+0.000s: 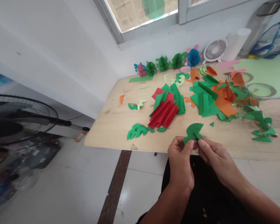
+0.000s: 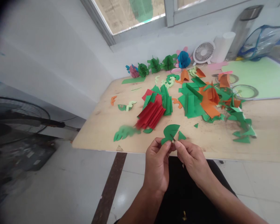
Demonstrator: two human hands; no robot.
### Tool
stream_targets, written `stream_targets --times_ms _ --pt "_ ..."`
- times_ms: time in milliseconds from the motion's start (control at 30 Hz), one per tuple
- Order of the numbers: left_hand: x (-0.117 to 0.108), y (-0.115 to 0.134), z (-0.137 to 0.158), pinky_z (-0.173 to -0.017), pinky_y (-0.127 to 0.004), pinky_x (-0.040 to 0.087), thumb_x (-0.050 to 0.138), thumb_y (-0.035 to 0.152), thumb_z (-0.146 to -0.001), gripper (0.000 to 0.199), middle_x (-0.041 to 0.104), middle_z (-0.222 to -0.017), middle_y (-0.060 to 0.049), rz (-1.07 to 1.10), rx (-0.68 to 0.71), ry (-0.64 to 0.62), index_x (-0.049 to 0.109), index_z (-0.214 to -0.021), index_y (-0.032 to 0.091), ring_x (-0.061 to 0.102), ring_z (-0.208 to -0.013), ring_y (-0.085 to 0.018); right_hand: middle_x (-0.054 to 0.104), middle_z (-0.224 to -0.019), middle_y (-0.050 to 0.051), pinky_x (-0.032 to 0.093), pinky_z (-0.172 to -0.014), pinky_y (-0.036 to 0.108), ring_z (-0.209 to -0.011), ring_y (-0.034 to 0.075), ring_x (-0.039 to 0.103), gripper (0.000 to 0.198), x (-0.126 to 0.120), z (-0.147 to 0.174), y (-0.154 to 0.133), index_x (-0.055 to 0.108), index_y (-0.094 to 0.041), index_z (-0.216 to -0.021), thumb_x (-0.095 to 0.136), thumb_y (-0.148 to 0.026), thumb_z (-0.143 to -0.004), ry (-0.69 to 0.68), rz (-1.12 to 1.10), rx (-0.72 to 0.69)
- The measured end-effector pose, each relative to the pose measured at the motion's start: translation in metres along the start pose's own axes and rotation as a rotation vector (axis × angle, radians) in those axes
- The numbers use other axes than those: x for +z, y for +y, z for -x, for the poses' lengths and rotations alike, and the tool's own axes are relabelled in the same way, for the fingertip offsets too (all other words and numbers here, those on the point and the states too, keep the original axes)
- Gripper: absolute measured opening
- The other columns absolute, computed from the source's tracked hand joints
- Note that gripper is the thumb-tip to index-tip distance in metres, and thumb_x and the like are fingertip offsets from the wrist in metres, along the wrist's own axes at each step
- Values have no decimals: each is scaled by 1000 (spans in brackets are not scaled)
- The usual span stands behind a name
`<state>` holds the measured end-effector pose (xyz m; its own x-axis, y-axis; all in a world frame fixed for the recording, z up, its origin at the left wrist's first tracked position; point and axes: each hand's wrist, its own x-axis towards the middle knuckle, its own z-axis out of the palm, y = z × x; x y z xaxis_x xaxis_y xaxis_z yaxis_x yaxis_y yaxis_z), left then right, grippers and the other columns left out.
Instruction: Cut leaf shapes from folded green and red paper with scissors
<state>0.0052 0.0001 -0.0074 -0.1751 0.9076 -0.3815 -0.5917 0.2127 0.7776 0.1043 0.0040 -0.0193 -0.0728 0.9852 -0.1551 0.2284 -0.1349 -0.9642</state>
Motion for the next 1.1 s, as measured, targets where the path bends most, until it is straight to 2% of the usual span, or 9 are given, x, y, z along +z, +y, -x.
stream_targets --times_ms 133,233,333,500,1100 --pt "-1 2 -1 -73 -28 43 67 19 -72 12 60 -67 -1 -12 2 -19 56 -70 15 55 -68 -12 33 -49 -6 26 -45 26 -44 11 32 47 -1 0 1 39 -22 -54 42 -52 -90 -4 5 22" --pt "-2 7 -6 -72 -26 42 68 21 -72 12 59 -69 0 -35 55 -7 58 -76 16 54 -69 -11 32 -48 -6 25 -43 25 -43 11 32 43 -3 0 2 51 -20 -63 41 -53 -90 -26 0 52" --pt "-4 10 -11 -67 -22 40 70 22 -72 13 55 -67 2 -77 91 -7 59 -73 16 50 -65 -9 33 -48 -7 25 -42 24 -43 11 33 44 -4 0 3 58 -18 -69 41 -54 -89 -41 25 55" --pt "-4 10 -13 -62 -22 36 70 24 -70 16 51 -61 3 -85 65 -16 56 -67 16 44 -59 -8 35 -48 -6 28 -43 24 -43 11 36 45 -5 0 0 58 -19 -66 41 -54 -89 -74 42 32" --pt "4 10 -6 -61 -23 40 70 22 -67 17 53 -56 3 59 -5 52 54 -65 16 49 -57 -9 38 -48 -5 30 -43 24 -43 12 40 41 -6 -1 2 51 -21 -62 42 -49 -90 -65 111 -8"
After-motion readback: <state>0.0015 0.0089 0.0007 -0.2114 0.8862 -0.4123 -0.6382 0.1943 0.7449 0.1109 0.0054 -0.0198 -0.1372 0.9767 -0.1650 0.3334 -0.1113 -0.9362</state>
